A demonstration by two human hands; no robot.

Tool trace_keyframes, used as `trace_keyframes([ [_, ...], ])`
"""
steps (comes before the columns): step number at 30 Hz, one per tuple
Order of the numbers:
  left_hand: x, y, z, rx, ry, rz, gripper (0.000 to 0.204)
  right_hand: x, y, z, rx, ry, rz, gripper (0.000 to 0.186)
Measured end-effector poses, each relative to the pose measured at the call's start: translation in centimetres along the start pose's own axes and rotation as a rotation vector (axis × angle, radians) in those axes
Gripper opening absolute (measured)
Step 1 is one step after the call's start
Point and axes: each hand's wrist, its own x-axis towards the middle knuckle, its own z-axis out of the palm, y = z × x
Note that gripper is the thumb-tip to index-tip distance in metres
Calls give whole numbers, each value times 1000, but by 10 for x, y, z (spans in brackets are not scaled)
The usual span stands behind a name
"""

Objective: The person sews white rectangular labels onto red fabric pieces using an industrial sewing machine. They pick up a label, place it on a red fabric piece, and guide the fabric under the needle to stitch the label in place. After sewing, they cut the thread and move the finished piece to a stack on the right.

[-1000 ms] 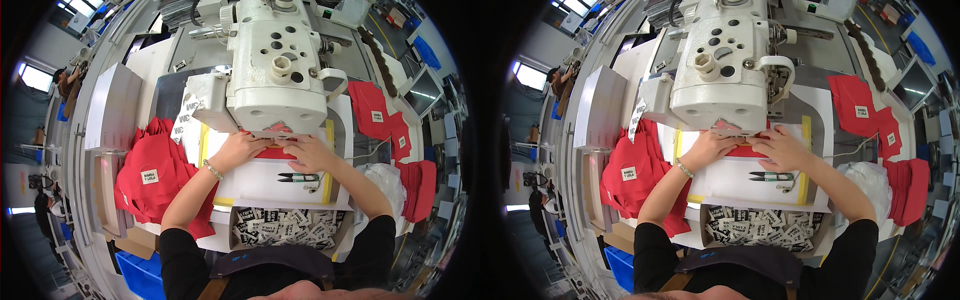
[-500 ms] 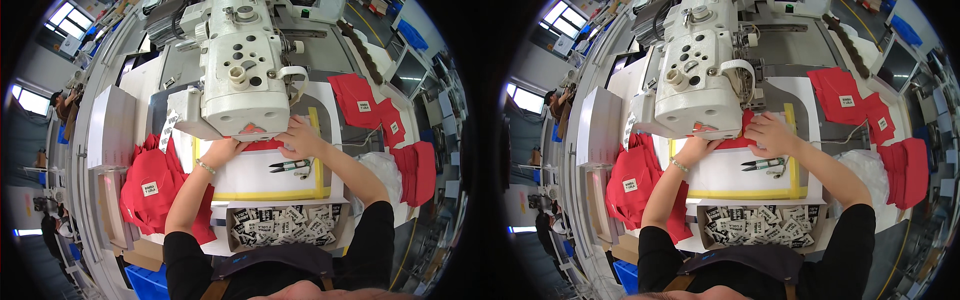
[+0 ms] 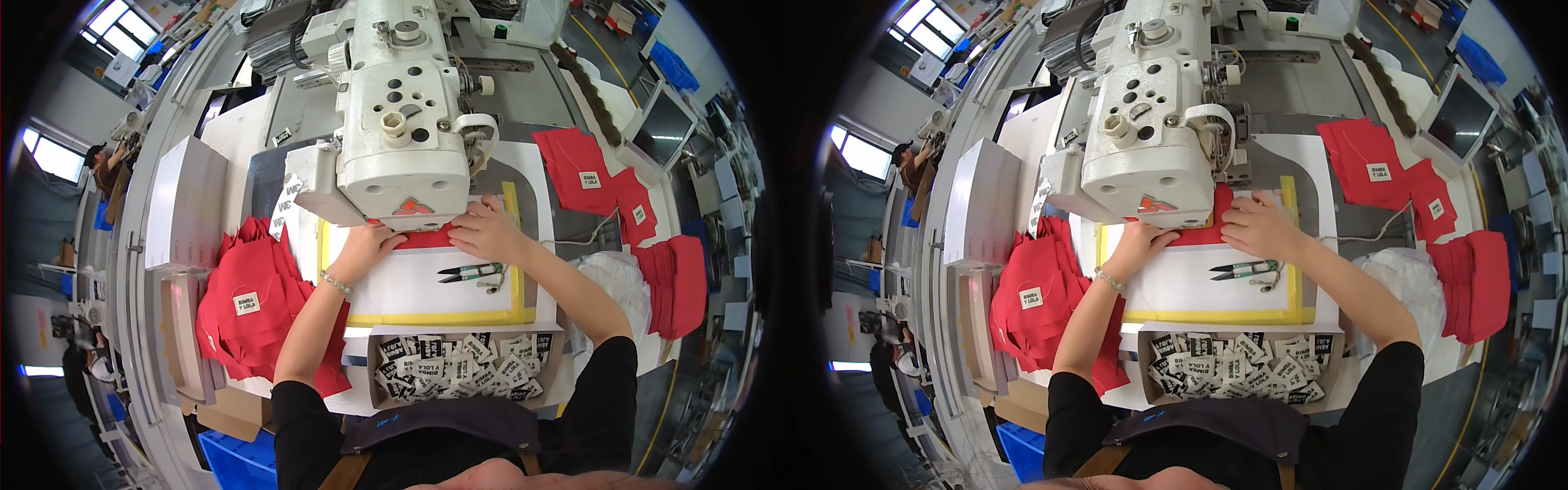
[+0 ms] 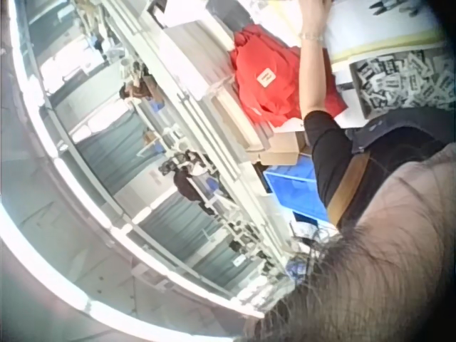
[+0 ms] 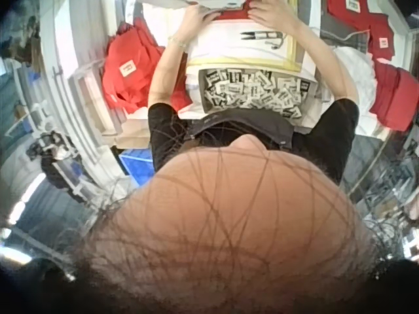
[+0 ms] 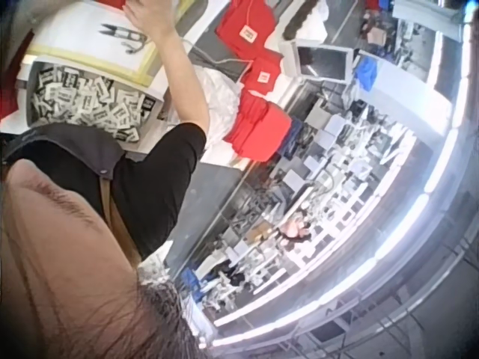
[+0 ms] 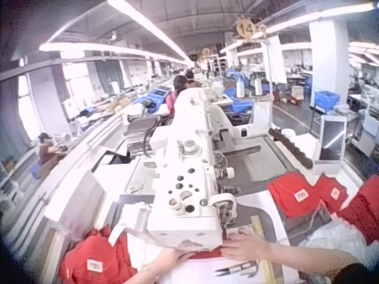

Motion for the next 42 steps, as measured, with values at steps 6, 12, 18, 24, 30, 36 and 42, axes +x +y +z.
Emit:
trace_keyframes([
  [6, -18, 14, -19, 197, 26, -66, 26, -1, -11, -17, -78, -229, 65, 12],
  [12, -23, 35, -12, 206, 86, 39, 27, -12, -20, -33, -154, -310, 43, 6],
  [18, -26, 36, -4, 193, 121, 108, 24, -23, -28, -28, -192, -140, 94, 9],
  [24, -26, 45, 3, 302, 206, 235, 23, -17, -30, -29, 24, -5, 289, 10],
  [30, -18, 46, 15, 469, 140, 354, 20, -9, -27, -39, 106, 26, 367, 11],
  [36, -24, 47, 11, 516, 116, 500, 22, -29, -33, -37, -160, -68, 66, 19],
  [42, -37, 57, 1, 488, -3, 583, 24, -37, -44, -46, -208, -159, -90, 21],
])
